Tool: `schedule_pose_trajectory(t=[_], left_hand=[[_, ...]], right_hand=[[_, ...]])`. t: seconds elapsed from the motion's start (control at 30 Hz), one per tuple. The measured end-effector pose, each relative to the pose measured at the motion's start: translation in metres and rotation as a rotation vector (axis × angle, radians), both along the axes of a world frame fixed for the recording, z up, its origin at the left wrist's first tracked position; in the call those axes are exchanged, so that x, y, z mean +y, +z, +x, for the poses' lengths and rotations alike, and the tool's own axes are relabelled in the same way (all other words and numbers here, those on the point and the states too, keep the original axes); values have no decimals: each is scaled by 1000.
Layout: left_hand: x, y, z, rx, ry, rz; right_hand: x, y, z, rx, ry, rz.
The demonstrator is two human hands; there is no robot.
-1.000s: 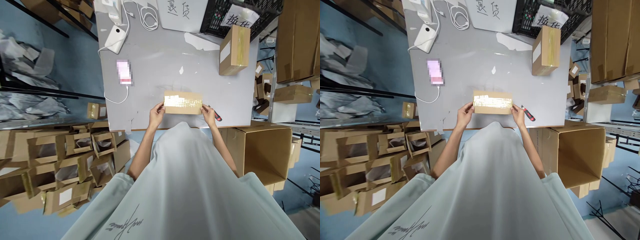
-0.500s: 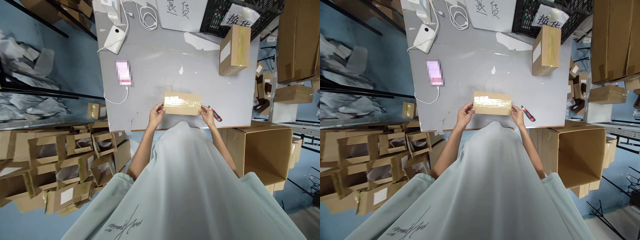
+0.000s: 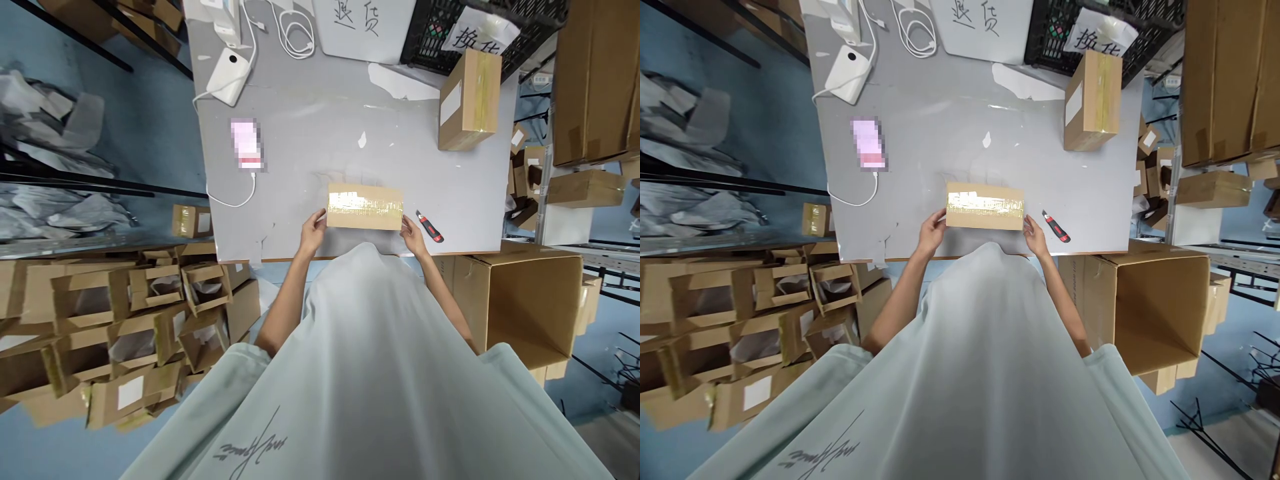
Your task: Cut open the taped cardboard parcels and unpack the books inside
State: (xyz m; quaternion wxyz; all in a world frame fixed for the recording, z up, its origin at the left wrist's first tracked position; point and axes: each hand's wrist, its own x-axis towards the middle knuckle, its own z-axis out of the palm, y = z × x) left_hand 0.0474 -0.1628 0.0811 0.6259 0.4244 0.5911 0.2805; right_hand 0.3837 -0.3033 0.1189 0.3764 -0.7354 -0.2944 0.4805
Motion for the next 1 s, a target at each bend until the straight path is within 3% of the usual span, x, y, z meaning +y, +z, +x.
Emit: schedule_pose_trajectory(t=[0.13,0.23,0.43,0.6,0.83,1.0], left_hand=[[-10,-11,6,51,-130,-7],[-13,-12,7,82,-135,-6],[-5,-2,-1,58,-94,132],[5,5,-4,109,-96,220],[10,4,-1,130,-45,144],[2,8,1,85,21,45]], right_hand=[[-2,-3,-13,31,119,15],[2,0,-20,25,105,34],[13,5,-6,-55,31,97],[27,2,5,-161,58,72],[42,0,3,-167,55,68],[31,1,1,-146,7,-31]])
